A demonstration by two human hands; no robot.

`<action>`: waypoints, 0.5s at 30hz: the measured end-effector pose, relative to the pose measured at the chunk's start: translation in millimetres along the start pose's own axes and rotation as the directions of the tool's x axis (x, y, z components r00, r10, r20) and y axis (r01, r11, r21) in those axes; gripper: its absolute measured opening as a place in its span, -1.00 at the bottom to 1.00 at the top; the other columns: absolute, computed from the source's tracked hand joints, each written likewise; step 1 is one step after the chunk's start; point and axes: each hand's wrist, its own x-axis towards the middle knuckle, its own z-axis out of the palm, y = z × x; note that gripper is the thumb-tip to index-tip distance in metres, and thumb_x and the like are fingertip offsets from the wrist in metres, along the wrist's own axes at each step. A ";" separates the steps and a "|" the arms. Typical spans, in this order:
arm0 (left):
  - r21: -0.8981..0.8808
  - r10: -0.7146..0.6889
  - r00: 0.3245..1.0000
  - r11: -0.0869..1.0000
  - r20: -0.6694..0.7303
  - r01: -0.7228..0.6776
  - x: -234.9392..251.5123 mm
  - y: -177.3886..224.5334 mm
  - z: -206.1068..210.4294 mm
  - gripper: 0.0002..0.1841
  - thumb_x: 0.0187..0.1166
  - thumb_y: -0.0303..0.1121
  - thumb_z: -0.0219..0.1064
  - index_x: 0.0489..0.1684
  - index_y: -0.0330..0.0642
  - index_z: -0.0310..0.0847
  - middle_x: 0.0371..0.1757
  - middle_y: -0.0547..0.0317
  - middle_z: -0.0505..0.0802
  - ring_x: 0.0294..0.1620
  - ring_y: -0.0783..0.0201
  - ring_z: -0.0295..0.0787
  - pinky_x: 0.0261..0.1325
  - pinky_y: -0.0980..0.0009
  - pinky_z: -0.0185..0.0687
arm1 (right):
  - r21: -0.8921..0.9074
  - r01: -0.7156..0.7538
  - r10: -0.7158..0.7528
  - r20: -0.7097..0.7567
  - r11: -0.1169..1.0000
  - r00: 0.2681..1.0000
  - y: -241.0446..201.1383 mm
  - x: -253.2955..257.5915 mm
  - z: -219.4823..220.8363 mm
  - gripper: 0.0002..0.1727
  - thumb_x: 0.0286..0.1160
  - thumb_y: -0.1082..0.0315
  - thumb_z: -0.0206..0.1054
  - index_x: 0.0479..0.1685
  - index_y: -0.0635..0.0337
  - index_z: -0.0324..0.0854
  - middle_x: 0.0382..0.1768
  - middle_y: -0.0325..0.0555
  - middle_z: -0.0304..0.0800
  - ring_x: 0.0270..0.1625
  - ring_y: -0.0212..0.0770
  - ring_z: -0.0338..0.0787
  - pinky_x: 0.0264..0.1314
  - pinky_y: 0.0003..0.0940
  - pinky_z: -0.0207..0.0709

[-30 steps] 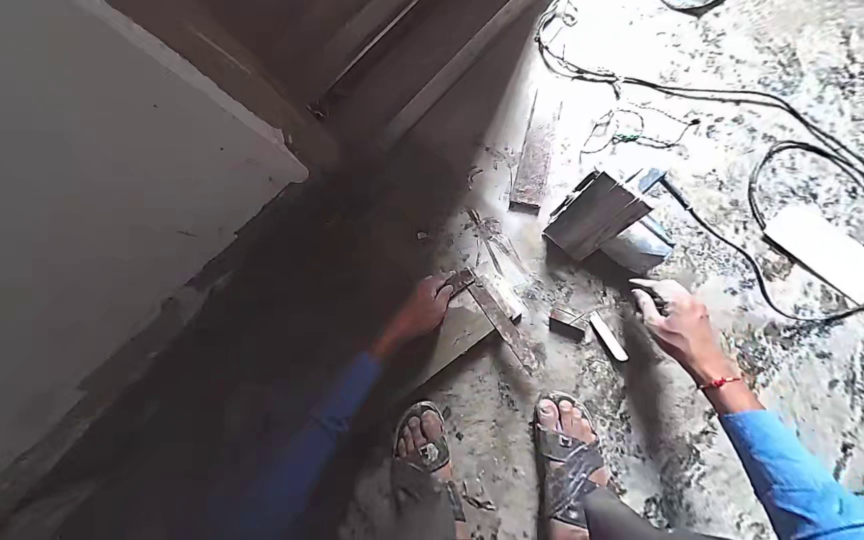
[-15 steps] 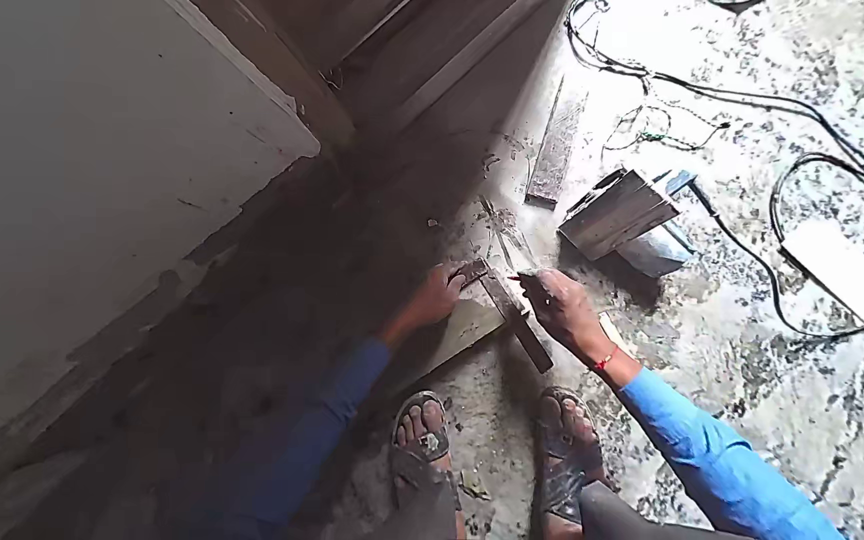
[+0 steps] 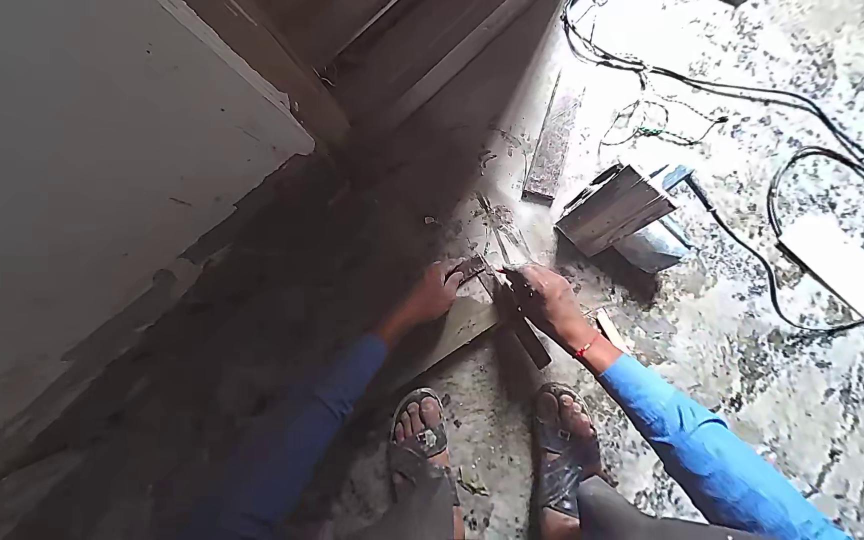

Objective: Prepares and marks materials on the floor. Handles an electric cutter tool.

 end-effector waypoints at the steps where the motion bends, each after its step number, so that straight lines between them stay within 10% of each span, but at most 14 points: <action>1: 0.000 0.006 1.000 1.000 -0.003 -0.006 0.1 -0.6 0.2 -0.59 0.83 -0.20 0.08 0.48 -0.20 0.60 0.30 -0.08 0.81 0.35 0.12 0.74 0.50 0.06 0.54 | -0.015 0.005 -0.005 0.017 1.000 1.000 0.2 1.5 1.7 -0.75 0.61 0.40 0.26 0.06 0.18 0.83 -0.06 0.04 0.91 -0.02 -0.05 0.92 0.10 -0.11 0.79; 15: -0.002 0.004 1.000 1.000 0.019 -0.004 -0.6 -0.3 -1.4 -0.56 0.83 -0.25 0.07 0.58 -0.19 0.53 0.33 -0.12 0.79 0.37 0.06 0.72 0.50 0.05 0.53 | -0.077 0.031 -0.028 0.039 0.997 0.999 -1.1 8.7 7.5 -0.75 0.64 0.37 0.23 0.05 0.18 0.82 -0.10 0.05 0.91 -0.10 0.00 0.92 -0.05 -0.02 0.80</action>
